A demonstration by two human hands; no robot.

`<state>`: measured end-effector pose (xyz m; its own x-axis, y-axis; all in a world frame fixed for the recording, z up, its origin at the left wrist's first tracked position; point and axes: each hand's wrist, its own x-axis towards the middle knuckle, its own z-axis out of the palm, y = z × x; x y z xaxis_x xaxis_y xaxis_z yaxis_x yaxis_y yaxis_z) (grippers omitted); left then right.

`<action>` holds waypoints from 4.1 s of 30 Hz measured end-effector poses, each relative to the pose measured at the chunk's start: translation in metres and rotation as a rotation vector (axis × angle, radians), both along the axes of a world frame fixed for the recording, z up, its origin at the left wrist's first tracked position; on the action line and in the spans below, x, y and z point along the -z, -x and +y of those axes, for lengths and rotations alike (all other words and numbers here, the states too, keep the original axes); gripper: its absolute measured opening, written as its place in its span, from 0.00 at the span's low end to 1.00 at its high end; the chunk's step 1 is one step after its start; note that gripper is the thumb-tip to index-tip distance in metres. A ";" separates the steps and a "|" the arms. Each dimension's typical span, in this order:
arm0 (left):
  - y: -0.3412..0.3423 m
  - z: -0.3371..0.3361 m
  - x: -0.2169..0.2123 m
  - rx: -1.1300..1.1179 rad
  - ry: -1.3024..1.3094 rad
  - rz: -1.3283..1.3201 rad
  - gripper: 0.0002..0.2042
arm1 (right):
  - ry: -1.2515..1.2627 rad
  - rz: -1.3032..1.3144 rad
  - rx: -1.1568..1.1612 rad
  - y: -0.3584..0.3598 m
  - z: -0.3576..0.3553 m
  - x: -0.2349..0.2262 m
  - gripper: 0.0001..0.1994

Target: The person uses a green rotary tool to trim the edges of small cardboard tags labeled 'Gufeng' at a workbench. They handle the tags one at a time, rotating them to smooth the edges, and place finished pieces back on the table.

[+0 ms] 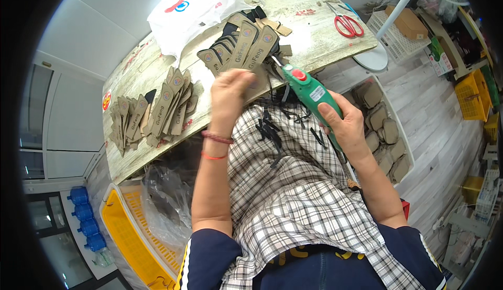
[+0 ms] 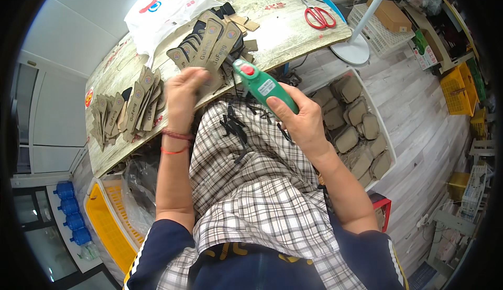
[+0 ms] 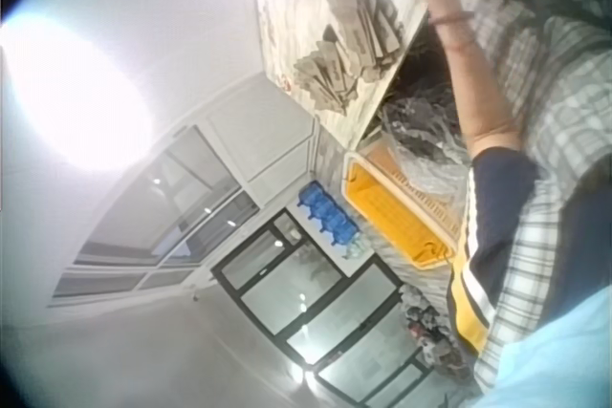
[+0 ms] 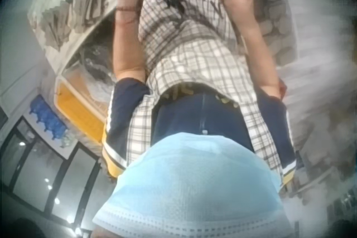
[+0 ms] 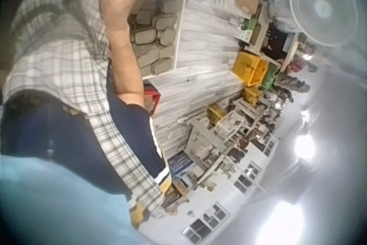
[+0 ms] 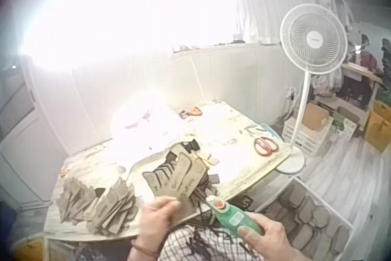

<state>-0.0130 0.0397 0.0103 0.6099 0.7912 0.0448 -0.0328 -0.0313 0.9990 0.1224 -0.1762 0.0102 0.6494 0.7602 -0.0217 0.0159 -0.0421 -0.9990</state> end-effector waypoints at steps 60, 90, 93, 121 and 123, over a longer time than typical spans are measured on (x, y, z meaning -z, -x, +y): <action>-0.055 -0.041 0.011 -0.256 0.290 -0.405 0.05 | -0.029 -0.011 0.064 0.003 -0.009 0.001 0.24; -0.021 0.006 -0.033 0.224 -0.902 0.304 0.05 | -0.053 -0.063 -0.064 -0.008 -0.011 0.005 0.22; -0.007 0.019 -0.045 0.214 -0.829 0.371 0.05 | -0.027 -0.059 -0.067 -0.005 -0.005 0.004 0.22; -0.107 0.047 0.031 -0.430 -0.513 -0.139 0.09 | 0.013 -0.001 0.131 -0.010 0.000 0.033 0.24; -0.100 0.042 0.015 -0.370 -0.188 -0.371 0.13 | -0.001 0.011 0.119 -0.008 0.001 0.027 0.24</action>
